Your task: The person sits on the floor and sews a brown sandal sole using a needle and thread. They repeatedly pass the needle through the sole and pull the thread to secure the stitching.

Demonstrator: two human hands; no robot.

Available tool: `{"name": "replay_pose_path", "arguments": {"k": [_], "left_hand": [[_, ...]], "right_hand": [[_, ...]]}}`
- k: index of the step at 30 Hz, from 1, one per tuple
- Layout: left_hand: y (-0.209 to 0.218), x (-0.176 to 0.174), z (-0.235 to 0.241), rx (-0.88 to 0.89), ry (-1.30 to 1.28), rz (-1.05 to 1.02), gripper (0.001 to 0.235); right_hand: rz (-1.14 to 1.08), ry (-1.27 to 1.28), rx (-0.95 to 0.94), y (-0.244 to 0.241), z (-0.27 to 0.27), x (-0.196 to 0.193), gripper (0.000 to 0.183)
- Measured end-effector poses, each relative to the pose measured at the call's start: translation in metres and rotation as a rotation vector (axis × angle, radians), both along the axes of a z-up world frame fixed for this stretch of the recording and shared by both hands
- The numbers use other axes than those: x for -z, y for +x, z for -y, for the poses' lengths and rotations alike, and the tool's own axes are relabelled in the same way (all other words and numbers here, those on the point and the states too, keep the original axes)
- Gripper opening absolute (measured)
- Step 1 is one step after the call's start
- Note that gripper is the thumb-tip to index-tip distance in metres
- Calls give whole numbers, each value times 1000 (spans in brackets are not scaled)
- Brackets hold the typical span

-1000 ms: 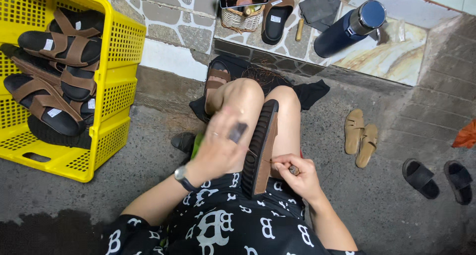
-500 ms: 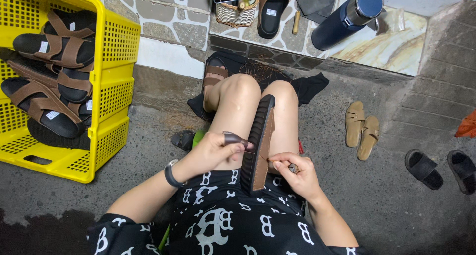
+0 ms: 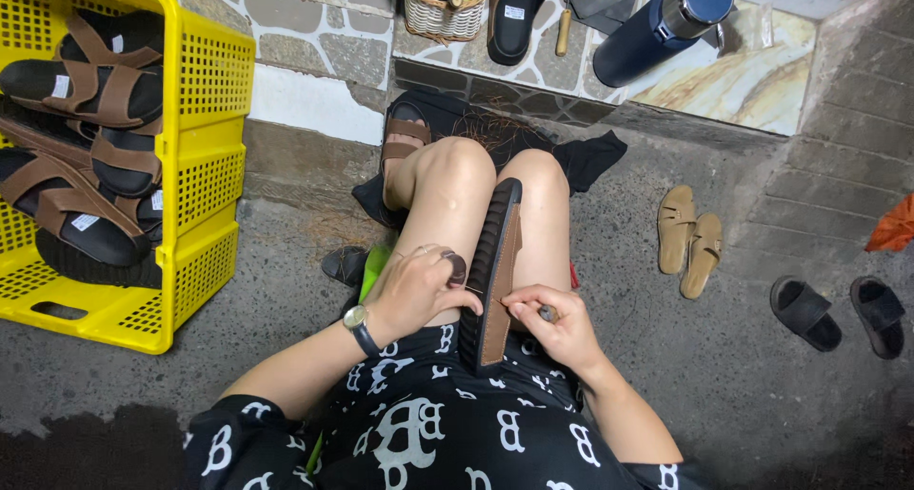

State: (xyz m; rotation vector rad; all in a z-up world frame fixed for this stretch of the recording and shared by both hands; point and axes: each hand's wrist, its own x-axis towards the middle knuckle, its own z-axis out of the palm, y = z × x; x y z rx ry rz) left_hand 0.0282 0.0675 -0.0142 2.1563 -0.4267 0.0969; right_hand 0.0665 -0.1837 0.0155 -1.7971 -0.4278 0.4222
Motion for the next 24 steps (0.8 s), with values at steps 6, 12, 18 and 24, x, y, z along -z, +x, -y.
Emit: {"name": "replay_pose_path", "arguments": {"k": [6,12,18,24], "left_hand": [[-4,0,6,-123,-39,27,44],[-1,8,-22,-182,-581,-268,16],[2,-31,-50,-431,244,115,44],[-3,-35,11,-104,-114,135,49]], "right_hand": [[-66,24,6,0,3,11,12],[-125,24,62,0,21,15,14],[376,-157,184,6,62,9,26],[660,-416,-227,-14,42,2,49]]}}
